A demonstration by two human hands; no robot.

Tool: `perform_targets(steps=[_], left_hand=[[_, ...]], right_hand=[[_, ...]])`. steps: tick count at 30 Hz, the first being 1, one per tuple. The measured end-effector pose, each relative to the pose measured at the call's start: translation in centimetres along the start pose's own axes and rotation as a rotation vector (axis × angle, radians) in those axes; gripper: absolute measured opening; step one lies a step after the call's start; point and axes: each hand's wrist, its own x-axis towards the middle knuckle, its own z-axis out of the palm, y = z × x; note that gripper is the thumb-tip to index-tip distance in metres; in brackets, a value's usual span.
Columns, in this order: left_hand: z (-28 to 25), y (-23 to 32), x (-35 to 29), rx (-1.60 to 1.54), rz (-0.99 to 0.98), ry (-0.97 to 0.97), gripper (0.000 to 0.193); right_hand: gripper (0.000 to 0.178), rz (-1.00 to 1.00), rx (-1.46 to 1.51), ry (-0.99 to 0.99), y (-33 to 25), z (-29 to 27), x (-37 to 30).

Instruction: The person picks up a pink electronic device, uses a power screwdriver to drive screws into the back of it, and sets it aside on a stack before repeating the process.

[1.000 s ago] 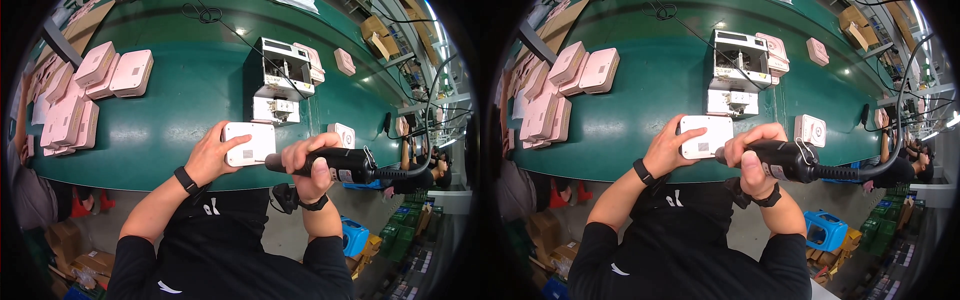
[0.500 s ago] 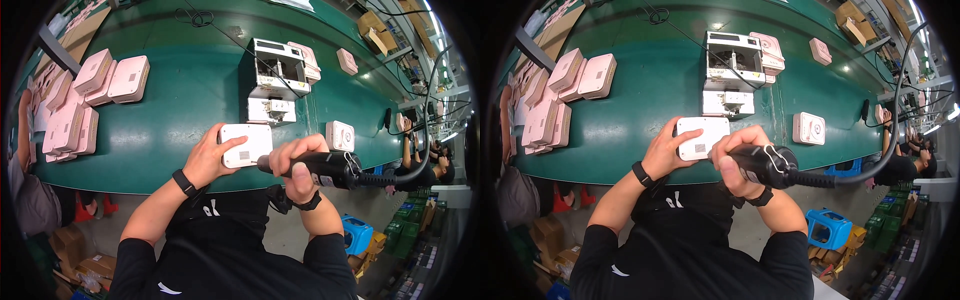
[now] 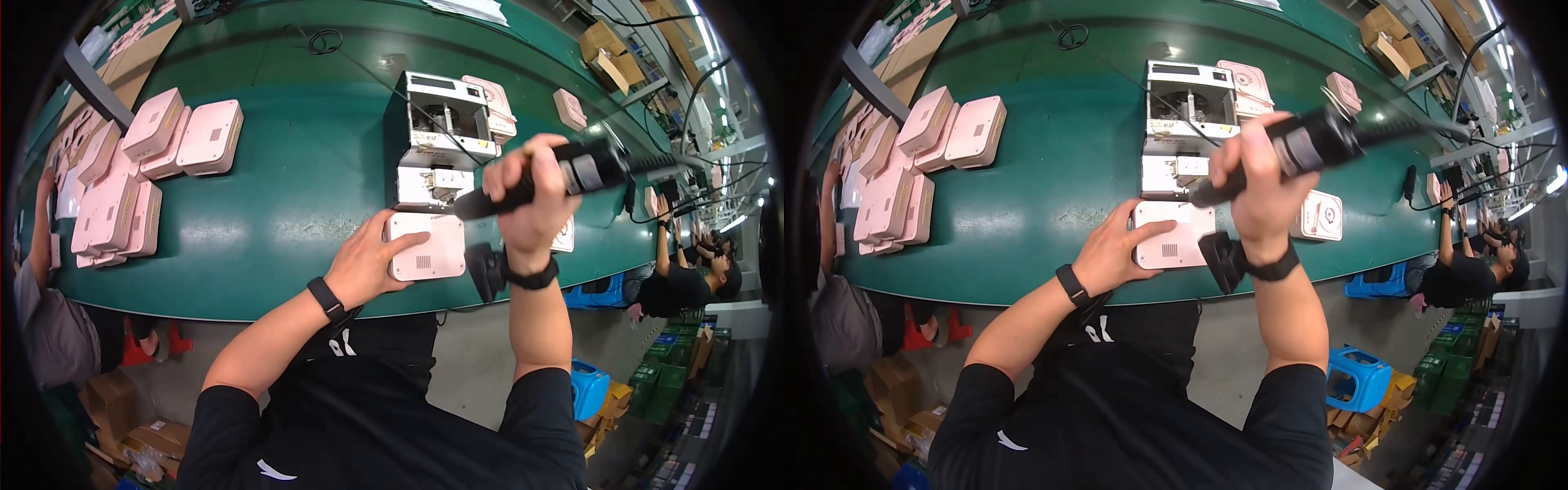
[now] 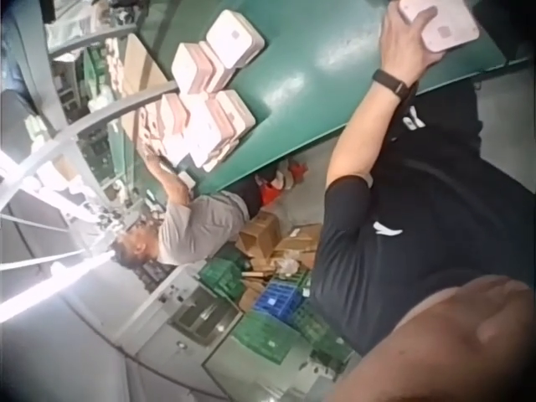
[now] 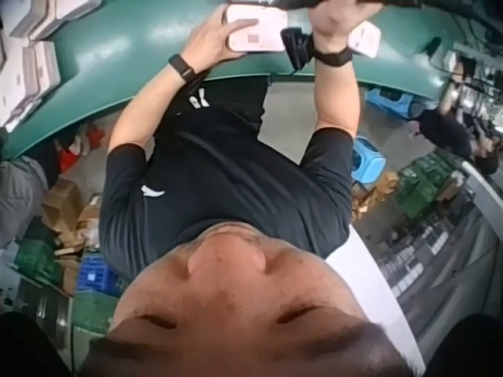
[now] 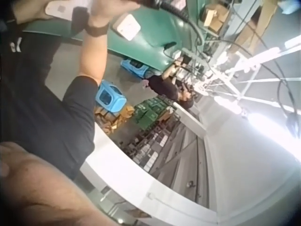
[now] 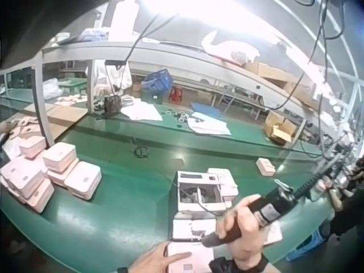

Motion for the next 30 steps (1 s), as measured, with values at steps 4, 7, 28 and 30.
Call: perform_targets(steps=[4, 7, 28, 30], left_hand=[[0.0, 0.0, 0.2, -0.007, 0.000, -0.027, 0.071], [-0.1, 0.0, 0.2, -0.012, 0.028, 0.035, 0.071], [0.1, -0.4, -0.5, -0.068, 0.051, 0.061, 0.068], [0.0, -0.1, -0.6, -0.054, 0.062, 0.071, 0.068]], right_hand=[[0.021, 0.086, 0.238, -0.106, -2.2, 0.5, -3.7], [0.028, 0.094, 0.257, -0.209, -2.8, 1.8, -5.4], [0.034, 0.106, 0.093, -0.323, -0.1, 3.8, -8.4], [0.033, 0.081, 0.063, -0.332, -0.7, 3.9, -8.3]])
